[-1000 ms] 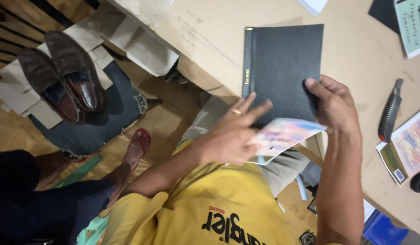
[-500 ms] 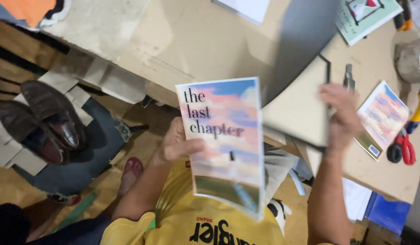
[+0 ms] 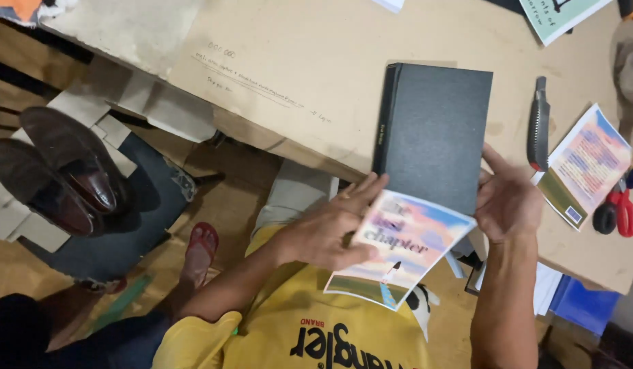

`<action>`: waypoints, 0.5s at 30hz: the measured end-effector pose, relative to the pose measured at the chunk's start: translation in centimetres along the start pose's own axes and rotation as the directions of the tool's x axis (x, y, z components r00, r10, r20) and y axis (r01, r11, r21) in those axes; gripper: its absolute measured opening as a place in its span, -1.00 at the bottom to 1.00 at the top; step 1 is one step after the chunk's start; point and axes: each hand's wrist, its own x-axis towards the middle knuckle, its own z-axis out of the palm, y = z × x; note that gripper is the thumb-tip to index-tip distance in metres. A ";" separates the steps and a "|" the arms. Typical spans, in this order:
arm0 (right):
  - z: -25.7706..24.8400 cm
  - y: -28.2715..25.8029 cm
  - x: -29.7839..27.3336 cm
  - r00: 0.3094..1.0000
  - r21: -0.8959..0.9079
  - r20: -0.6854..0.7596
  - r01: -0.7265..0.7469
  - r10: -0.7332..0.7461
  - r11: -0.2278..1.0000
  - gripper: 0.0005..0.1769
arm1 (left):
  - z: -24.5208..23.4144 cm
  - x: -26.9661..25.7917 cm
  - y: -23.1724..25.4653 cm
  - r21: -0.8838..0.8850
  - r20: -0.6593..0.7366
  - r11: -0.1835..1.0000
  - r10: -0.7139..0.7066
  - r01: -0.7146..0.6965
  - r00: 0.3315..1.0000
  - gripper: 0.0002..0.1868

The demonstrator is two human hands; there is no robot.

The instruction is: The person uses a utility knife to trim a piece of cardboard to size. They then place a printed book cover onto the cardboard and align it with a black hardcover book. Finally, they position the covered cardboard onto the book to check the fit.

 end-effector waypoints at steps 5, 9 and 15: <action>3.4 0.0 0.0 0.982 -0.551 -0.163 -0.012 -0.093 0.834 -0.34 | 0.8 1.5 0.4 0.143 0.084 0.987 -0.085 0.072 0.993 -0.71; 1.6 1.0 0.7 0.959 -0.697 -0.202 0.000 -0.196 0.717 -0.21 | 1.0 1.7 0.7 0.271 0.086 0.961 -0.077 0.051 0.993 -0.65; 7.2 -1.8 -1.5 0.962 -0.788 -0.235 -0.102 -0.142 0.607 -0.26 | 1.3 1.2 -0.1 0.080 0.019 0.997 0.007 -0.009 1.000 -0.67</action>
